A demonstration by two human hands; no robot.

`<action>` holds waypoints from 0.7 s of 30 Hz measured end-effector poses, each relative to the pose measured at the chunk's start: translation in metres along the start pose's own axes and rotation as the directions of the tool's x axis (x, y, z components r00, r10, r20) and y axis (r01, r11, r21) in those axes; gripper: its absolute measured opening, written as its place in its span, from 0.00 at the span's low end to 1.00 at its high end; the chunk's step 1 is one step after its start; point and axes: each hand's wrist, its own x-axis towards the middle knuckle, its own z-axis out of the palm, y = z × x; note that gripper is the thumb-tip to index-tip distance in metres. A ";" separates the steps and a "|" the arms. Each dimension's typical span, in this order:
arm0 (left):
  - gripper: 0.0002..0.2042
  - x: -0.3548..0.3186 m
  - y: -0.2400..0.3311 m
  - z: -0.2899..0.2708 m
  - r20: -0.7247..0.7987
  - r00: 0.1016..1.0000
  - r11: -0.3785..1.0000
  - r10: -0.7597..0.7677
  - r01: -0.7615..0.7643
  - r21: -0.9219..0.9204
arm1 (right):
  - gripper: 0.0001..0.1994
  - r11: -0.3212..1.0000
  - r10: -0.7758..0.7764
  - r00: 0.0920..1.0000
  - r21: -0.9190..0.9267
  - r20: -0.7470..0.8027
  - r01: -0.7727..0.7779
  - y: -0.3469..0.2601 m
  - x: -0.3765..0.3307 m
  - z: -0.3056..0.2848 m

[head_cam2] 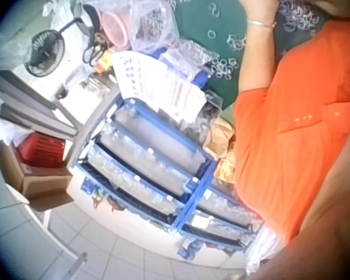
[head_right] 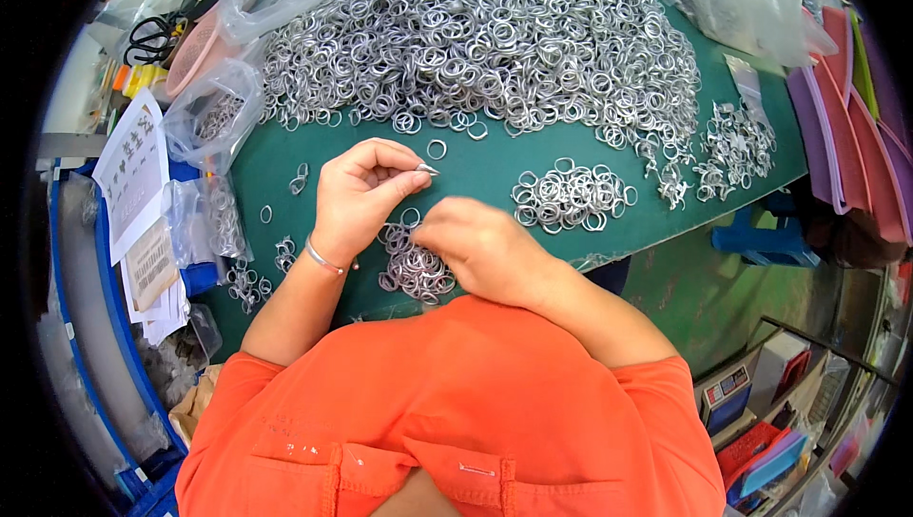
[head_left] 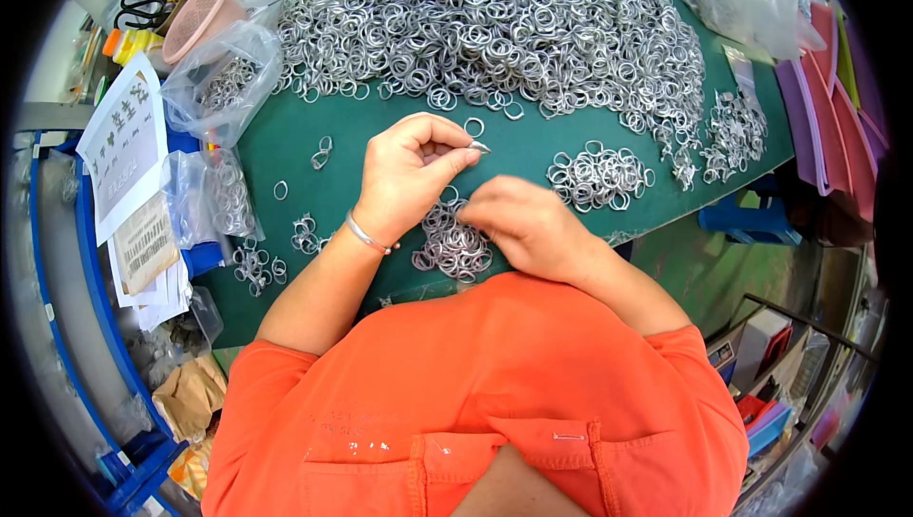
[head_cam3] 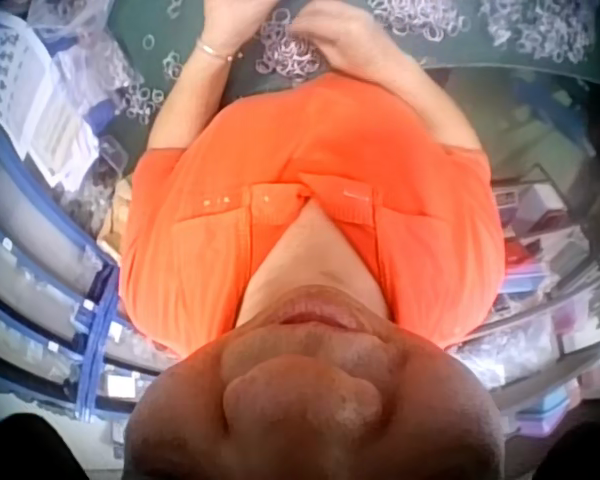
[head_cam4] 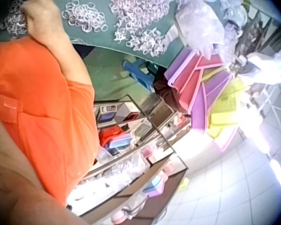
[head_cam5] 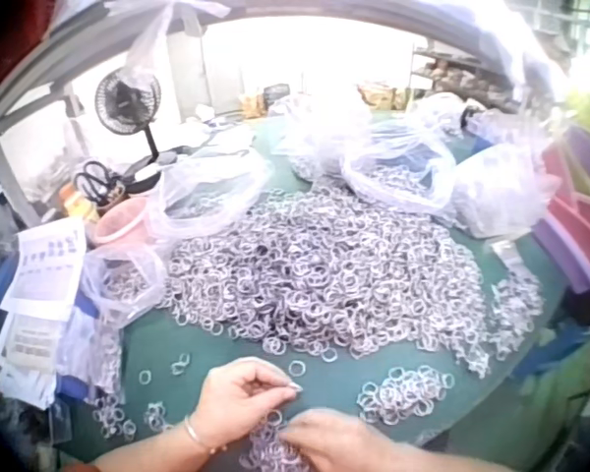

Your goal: The person sorts through a large pile of small metal rings on a table, picking them up and moving them into smaller groups by hand.

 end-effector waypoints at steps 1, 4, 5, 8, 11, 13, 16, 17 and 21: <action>0.05 -0.001 0.001 0.000 0.006 1.000 1.000 0.018 -0.018 0.010 | 0.08 0.997 0.064 0.994 -0.026 -0.091 -0.067 0.002 0.003 -0.003; 0.05 -0.007 0.004 0.000 0.047 0.994 0.990 0.098 -0.103 0.101 | 0.06 0.976 0.214 0.899 0.054 -0.382 -0.209 -0.003 0.017 -0.010; 0.06 -0.008 0.010 0.002 0.084 0.987 0.975 0.139 -0.151 0.165 | 0.06 0.985 0.168 0.925 0.030 -0.342 -0.168 0.000 0.018 -0.013; 0.08 0.001 0.016 0.000 0.226 0.921 0.821 0.318 -0.387 0.419 | 0.06 0.986 0.140 0.945 -0.042 -0.297 -0.160 0.006 0.012 -0.027; 0.08 0.021 0.004 -0.005 0.233 0.860 0.608 0.454 -0.490 0.625 | 0.05 0.945 0.261 0.909 -0.108 -0.326 -0.310 -0.002 0.005 -0.048; 0.09 0.027 -0.005 0.000 0.198 0.883 0.563 0.426 -0.430 0.705 | 0.05 0.902 0.248 0.921 -0.277 -0.300 -0.333 -0.001 -0.005 -0.061; 0.10 0.031 -0.020 0.003 0.202 0.897 0.523 0.394 -0.399 0.753 | 0.06 0.888 0.148 0.981 -0.420 -0.125 -0.187 0.003 -0.015 -0.069; 0.10 0.032 -0.021 0.004 0.195 0.899 0.546 0.392 -0.397 0.738 | 0.07 0.857 0.164 0.983 -0.482 -0.082 -0.183 0.003 -0.018 -0.069; 0.11 0.028 -0.013 0.011 0.124 0.953 0.743 0.278 -0.294 0.602 | 0.08 0.852 0.171 0.976 -0.477 -0.136 -0.216 0.002 -0.014 -0.066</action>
